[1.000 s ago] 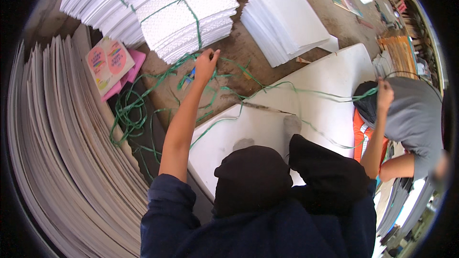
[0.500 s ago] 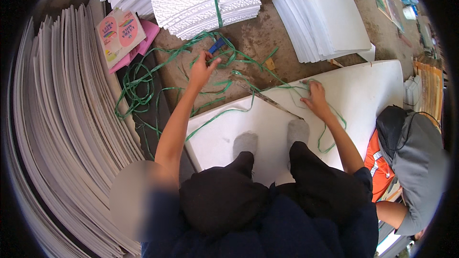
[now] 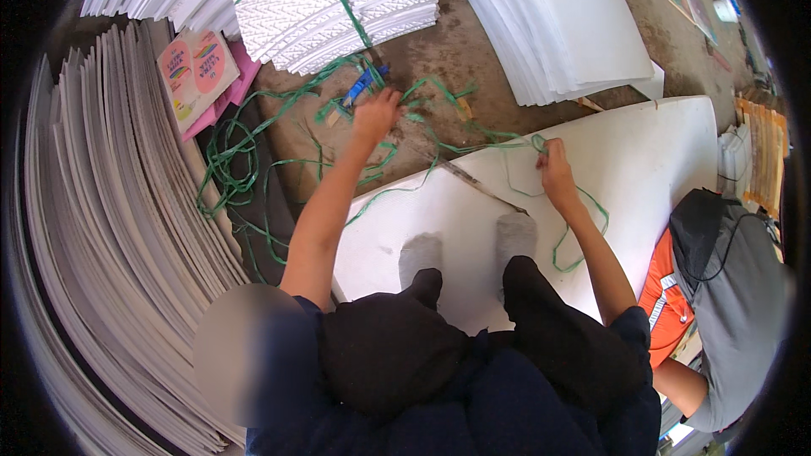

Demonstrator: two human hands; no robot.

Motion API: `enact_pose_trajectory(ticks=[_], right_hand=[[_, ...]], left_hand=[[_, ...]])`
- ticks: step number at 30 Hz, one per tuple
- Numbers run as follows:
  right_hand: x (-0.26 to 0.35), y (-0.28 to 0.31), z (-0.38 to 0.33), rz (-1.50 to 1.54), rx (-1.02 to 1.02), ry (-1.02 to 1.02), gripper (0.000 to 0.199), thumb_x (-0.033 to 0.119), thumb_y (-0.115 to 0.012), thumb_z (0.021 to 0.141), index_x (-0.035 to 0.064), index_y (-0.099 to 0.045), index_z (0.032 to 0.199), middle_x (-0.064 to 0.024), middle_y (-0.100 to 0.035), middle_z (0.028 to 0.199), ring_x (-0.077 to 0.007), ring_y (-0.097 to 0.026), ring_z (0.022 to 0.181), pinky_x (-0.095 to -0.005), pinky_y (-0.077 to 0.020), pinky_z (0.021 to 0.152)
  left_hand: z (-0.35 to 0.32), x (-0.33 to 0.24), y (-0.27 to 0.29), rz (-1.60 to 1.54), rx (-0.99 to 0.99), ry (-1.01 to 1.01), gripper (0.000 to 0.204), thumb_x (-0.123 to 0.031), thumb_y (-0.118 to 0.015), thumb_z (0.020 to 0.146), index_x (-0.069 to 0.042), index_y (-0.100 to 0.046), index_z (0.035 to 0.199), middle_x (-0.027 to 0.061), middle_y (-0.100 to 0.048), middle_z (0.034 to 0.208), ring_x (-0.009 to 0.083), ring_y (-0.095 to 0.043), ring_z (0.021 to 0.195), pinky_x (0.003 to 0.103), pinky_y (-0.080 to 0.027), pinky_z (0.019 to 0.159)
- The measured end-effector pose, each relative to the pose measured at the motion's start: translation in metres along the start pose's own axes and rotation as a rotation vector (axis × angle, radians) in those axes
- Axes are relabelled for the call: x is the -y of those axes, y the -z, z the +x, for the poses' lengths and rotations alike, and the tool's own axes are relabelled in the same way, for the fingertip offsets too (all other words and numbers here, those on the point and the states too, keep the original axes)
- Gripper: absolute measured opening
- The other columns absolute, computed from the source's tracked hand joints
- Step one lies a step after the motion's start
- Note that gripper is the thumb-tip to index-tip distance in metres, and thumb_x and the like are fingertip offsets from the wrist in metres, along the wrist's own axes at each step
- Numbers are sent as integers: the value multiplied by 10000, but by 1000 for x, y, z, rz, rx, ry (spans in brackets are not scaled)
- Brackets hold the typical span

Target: The person gathers a length of green plastic strapping and wraps it around a stack of white paper sheets. They tie the strapping into a secure knot to hold the bundle together, then use a blue utility knife to cut the excess strap. Finally, the person places the completed bundle onto a larger stack of similar paper bundles.

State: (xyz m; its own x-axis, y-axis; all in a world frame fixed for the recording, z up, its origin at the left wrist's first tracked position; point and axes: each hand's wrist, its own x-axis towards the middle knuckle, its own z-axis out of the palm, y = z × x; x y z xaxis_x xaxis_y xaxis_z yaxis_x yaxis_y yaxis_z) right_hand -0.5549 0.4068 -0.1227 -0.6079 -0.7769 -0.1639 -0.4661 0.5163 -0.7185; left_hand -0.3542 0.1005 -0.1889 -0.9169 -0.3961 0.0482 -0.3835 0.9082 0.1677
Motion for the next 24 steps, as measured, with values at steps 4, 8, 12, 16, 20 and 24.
enact_pose_trajectory(ticks=[4,8,12,16,20,24], right_hand=[[25,1,10,58,-1,65,100,-5,-434,827,-10,-372,905,-207,-424,868,-381,-471,789,-414,-395,670],[48,-20,33,15,155,257,114,-16,-430,824,-19,-375,924,-205,-438,875,-366,-515,776,-398,-413,675],[55,-9,63,-46,138,253,132,-43,-403,810,-37,-386,941,-212,-473,940,-364,-558,814,-400,-433,670],[28,72,77,-184,19,287,263,-25,-398,822,-48,-394,1084,-202,-554,950,-307,-583,872,-369,-450,733],[4,165,37,-268,-89,127,327,62,-461,853,-49,-410,1156,-181,-592,965,-262,-586,891,-330,-439,777],[-9,279,-1,-491,-296,-86,334,121,-500,860,-58,-435,1135,-193,-604,921,-264,-595,847,-323,-442,740]], left_hand=[[-51,86,23,264,194,220,161,-264,-515,804,-114,-560,842,46,-608,798,227,-611,681,347,-498,552],[-130,153,72,326,182,512,228,-298,-492,839,-84,-561,798,79,-603,728,238,-611,659,359,-488,564],[-147,158,130,-135,37,675,258,-298,-514,849,-56,-575,786,107,-570,682,238,-531,555,330,-429,536],[-166,177,168,-630,-151,659,286,-294,-550,841,-15,-582,788,17,-509,620,119,-410,558,275,-347,543],[-182,210,213,-665,-247,909,352,-339,-564,826,11,-577,786,-30,-508,663,66,-432,642,236,-360,611],[-170,231,233,-562,-486,804,387,-373,-555,813,11,-596,820,26,-565,697,101,-496,664,251,-390,624]])
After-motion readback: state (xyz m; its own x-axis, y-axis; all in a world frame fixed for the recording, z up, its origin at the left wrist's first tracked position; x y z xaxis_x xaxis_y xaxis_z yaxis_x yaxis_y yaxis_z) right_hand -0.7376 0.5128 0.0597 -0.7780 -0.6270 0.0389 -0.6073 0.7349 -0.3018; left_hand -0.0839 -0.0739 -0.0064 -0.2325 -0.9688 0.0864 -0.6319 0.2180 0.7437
